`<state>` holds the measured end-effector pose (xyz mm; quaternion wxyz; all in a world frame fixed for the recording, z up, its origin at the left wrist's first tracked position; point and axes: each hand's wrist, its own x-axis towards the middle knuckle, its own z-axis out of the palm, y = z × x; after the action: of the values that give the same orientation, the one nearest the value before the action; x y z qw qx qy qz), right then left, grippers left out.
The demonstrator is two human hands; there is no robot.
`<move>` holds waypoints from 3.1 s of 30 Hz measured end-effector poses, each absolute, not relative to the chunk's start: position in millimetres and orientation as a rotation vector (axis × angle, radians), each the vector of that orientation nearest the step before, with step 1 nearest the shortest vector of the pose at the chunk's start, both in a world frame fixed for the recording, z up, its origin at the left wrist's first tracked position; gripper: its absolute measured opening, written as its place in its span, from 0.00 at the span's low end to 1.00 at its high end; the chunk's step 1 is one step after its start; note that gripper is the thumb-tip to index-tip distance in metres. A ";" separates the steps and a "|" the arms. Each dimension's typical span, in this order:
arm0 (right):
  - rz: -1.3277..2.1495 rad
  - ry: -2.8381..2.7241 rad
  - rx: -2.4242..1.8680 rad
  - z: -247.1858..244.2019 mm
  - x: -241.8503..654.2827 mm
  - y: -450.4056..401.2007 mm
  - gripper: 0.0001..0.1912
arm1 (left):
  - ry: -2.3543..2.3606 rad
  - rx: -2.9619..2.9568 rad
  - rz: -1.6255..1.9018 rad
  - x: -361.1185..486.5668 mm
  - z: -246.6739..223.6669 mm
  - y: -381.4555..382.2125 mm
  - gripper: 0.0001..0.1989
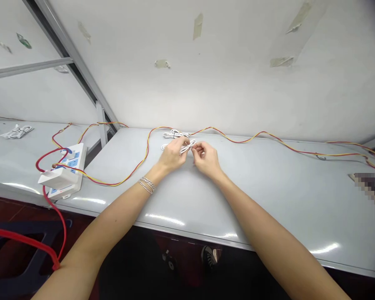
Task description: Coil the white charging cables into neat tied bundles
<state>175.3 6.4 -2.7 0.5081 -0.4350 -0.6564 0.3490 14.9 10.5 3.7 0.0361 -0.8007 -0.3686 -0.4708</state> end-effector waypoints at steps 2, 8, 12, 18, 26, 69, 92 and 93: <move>0.557 -1.734 -1.027 -2.7 177.6 7.9 0.01 | -1.245 -2.468 -1.513 18.4 5.4 7.7 0.08; 0.291 -1.886 -1.049 -1.7 178.5 9.9 0.06 | -1.565 -2.428 -1.782 20.0 5.0 7.2 0.13; 0.456 -1.743 -1.061 -5.1 178.4 10.7 0.05 | -1.511 -2.404 -1.844 15.8 2.4 11.4 0.12; 1.447 -1.091 -1.151 4.8 179.1 10.4 0.12 | -1.399 -2.411 -1.827 14.7 1.4 11.1 0.10; 2.114 -0.709 -0.929 19.7 188.9 9.5 0.09 | -1.302 -2.500 -1.796 15.4 1.0 9.4 0.07; 0.341 -1.795 -0.890 -14.4 184.5 19.2 0.08 | -1.689 -2.750 -1.785 8.4 -0.4 15.3 0.12; 0.855 -1.571 -1.001 -22.7 182.9 23.5 0.12 | -1.957 -2.632 -2.631 16.5 -8.2 18.2 0.26; 0.864 -1.554 -1.000 -22.5 182.1 22.8 0.12 | -2.012 -2.587 -2.680 17.1 -8.0 17.4 0.27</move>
<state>182.1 22.8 -22.5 0.5235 -0.4176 -0.6492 0.3607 17.1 17.4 -8.0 -0.5193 -0.5222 -0.4061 -0.5410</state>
